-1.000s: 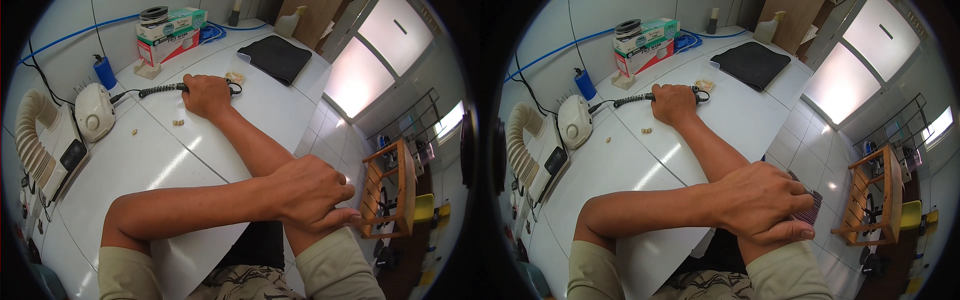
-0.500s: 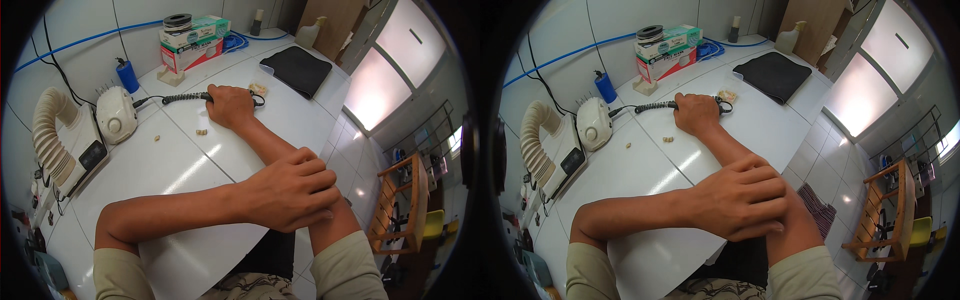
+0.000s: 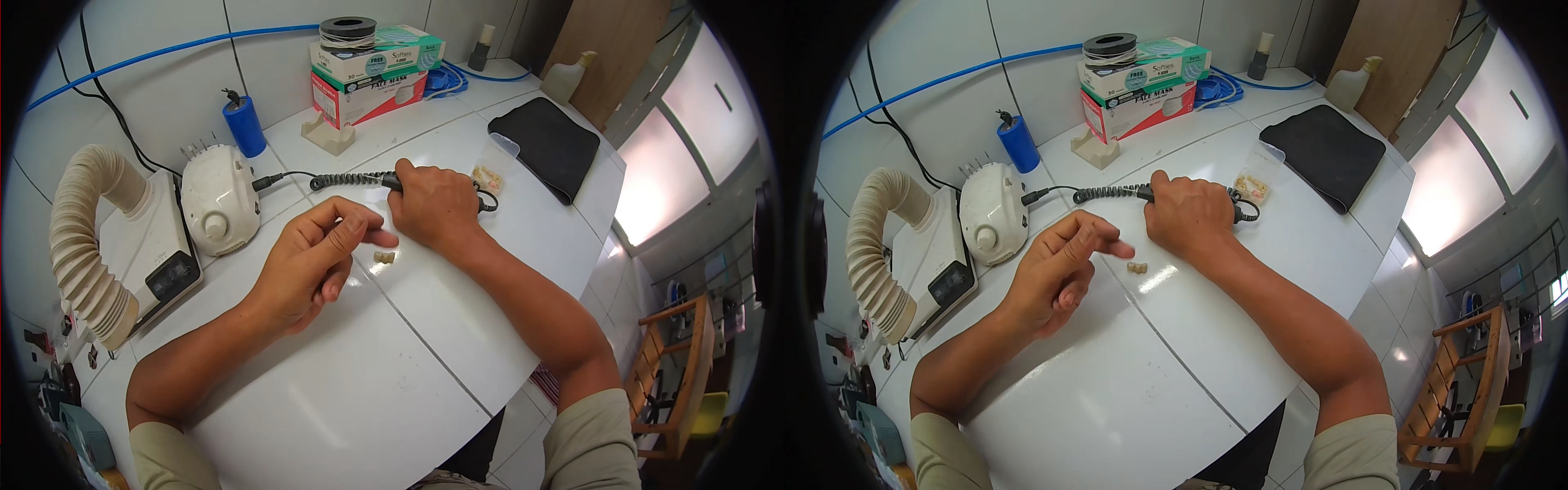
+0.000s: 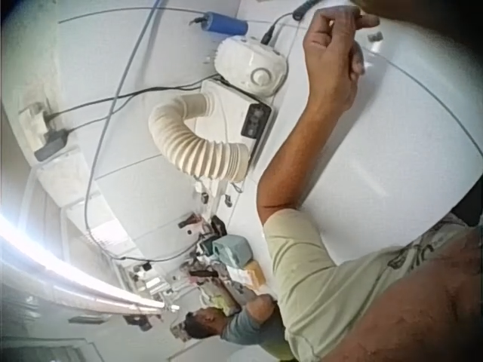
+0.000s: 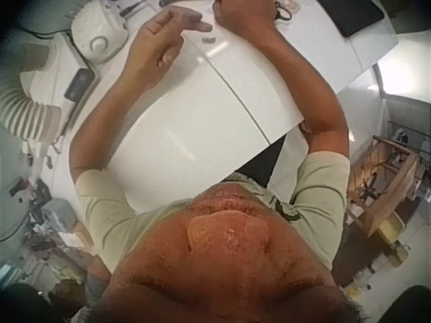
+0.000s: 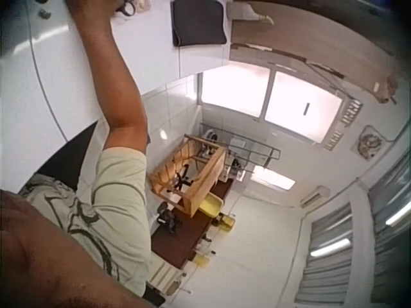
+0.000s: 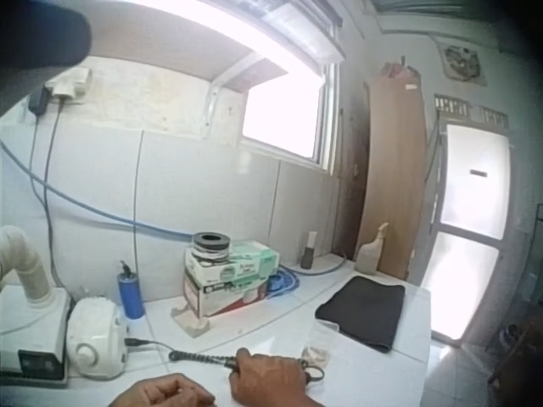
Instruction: Polishing a dental prosthetic using a handheld rotary tool at a laboratory bench.
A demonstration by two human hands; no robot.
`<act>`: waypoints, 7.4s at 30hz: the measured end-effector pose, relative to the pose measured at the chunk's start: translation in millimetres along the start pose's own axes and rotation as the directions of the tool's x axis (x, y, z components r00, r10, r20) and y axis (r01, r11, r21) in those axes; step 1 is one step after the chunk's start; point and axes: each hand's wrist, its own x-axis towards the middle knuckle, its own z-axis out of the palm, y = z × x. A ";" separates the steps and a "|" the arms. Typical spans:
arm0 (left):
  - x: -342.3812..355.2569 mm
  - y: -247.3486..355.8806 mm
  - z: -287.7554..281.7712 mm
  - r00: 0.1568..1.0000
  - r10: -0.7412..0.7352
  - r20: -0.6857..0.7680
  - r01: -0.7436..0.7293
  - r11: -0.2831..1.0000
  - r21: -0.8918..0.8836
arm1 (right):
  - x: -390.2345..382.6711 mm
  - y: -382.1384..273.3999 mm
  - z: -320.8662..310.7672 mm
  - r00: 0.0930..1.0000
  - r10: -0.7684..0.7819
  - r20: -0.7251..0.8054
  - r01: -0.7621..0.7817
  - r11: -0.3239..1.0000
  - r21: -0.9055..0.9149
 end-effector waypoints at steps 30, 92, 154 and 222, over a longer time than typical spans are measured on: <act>0.0 -34.5 -6.5 0.889 0.294 0.352 -0.369 0.001 0.930 | -26.7 24.3 -0.7 0.873 -0.418 -0.251 0.457 0.881 0.122; -6.1 -31.5 -7.4 0.938 0.204 0.280 -0.303 0.089 0.949 | -54.3 29.7 -49.3 0.847 -0.511 0.143 0.469 0.847 0.251; -8.0 -26.1 -9.5 0.932 0.149 0.331 -0.336 0.006 0.942 | -52.9 31.1 -50.7 0.843 -0.513 0.161 0.458 0.841 0.287; -6.8 -29.5 -9.3 0.955 0.160 0.249 -0.265 0.090 0.960 | -53.1 30.0 -49.4 0.874 -0.463 0.150 0.410 0.866 0.285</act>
